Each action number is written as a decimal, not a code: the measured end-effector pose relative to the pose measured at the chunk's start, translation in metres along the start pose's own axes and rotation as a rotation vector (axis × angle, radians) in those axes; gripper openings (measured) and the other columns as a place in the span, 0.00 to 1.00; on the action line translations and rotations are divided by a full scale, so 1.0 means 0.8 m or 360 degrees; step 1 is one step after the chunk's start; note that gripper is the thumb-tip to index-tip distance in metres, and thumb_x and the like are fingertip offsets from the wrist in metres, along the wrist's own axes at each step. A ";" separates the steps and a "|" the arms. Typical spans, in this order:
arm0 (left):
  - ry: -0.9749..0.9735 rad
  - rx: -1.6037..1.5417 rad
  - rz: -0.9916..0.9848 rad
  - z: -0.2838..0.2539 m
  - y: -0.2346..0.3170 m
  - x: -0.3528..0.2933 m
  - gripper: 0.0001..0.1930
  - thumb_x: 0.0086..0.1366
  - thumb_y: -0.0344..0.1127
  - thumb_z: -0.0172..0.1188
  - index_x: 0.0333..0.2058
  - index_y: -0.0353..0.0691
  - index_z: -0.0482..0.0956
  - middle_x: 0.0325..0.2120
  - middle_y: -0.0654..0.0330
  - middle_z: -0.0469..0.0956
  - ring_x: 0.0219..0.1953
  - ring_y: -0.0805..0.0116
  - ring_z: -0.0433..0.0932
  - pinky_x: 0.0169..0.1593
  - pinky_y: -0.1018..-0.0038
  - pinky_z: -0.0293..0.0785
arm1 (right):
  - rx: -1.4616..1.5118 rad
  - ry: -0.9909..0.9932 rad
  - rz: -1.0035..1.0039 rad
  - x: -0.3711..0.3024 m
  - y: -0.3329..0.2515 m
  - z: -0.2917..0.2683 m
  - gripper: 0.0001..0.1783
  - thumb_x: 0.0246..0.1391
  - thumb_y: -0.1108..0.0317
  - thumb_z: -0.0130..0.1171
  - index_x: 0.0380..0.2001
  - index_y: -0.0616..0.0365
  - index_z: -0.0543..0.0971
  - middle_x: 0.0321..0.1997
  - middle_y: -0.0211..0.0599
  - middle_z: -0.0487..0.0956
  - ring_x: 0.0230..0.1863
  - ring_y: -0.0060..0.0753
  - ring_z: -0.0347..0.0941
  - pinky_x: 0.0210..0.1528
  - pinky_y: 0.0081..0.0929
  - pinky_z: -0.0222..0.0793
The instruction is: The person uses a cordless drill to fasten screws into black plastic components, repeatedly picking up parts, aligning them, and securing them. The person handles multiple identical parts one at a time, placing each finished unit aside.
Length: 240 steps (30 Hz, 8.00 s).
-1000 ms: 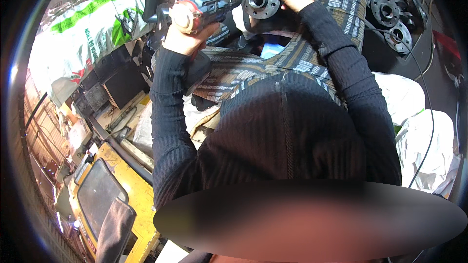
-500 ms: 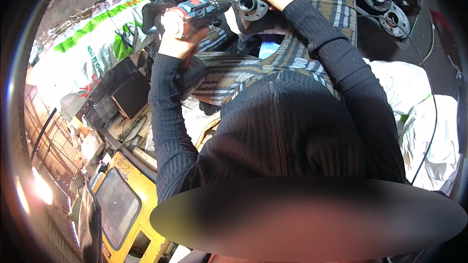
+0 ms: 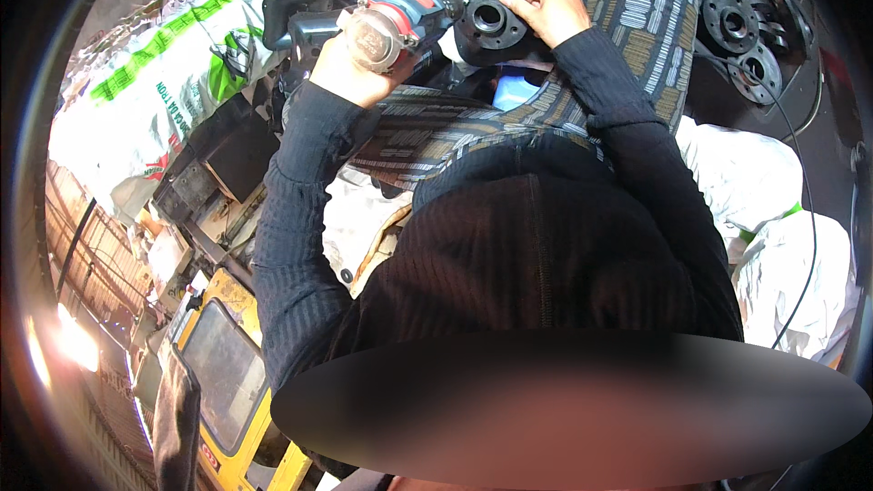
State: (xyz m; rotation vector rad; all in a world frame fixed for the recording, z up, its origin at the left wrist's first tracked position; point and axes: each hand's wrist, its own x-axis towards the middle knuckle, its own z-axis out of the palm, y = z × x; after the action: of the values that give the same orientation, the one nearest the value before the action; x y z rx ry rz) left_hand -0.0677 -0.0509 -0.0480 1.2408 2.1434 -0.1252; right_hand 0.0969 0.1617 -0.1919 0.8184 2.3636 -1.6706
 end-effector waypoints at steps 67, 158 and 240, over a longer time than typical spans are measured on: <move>0.0406 0.0113 0.0162 -0.009 0.125 -0.074 0.33 0.51 0.42 0.66 0.54 0.38 0.65 0.47 0.54 0.74 0.50 0.61 0.74 0.54 0.68 0.69 | 0.2917 -0.0393 0.0495 -0.070 -0.022 0.005 0.21 0.60 0.73 0.46 0.55 0.69 0.62 0.53 0.52 0.71 0.56 0.41 0.68 0.61 0.35 0.64; 0.0659 -0.0226 0.0301 0.004 0.119 -0.141 0.18 0.51 0.35 0.64 0.42 0.44 0.76 0.38 0.56 0.78 0.40 0.56 0.77 0.44 0.64 0.73 | 0.2873 -0.0398 0.0912 -0.096 -0.077 0.010 0.20 0.59 0.76 0.47 0.55 0.64 0.66 0.54 0.40 0.73 0.54 0.31 0.70 0.55 0.18 0.69; 0.0000 -0.1219 -0.0168 -0.009 0.112 -0.135 0.29 0.51 0.35 0.64 0.53 0.42 0.66 0.46 0.55 0.74 0.47 0.61 0.75 0.51 0.71 0.71 | 0.1608 -0.1104 0.0657 -0.069 -0.025 -0.005 0.13 0.53 0.61 0.61 0.36 0.61 0.77 0.23 0.24 0.75 0.20 0.09 0.68 0.21 0.05 0.71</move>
State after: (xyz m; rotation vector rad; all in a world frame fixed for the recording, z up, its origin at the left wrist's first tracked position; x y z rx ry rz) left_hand 0.0372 -0.0791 0.0404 0.6720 1.9541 0.5976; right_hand 0.1342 0.1411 -0.1513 0.5874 0.7784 -2.3698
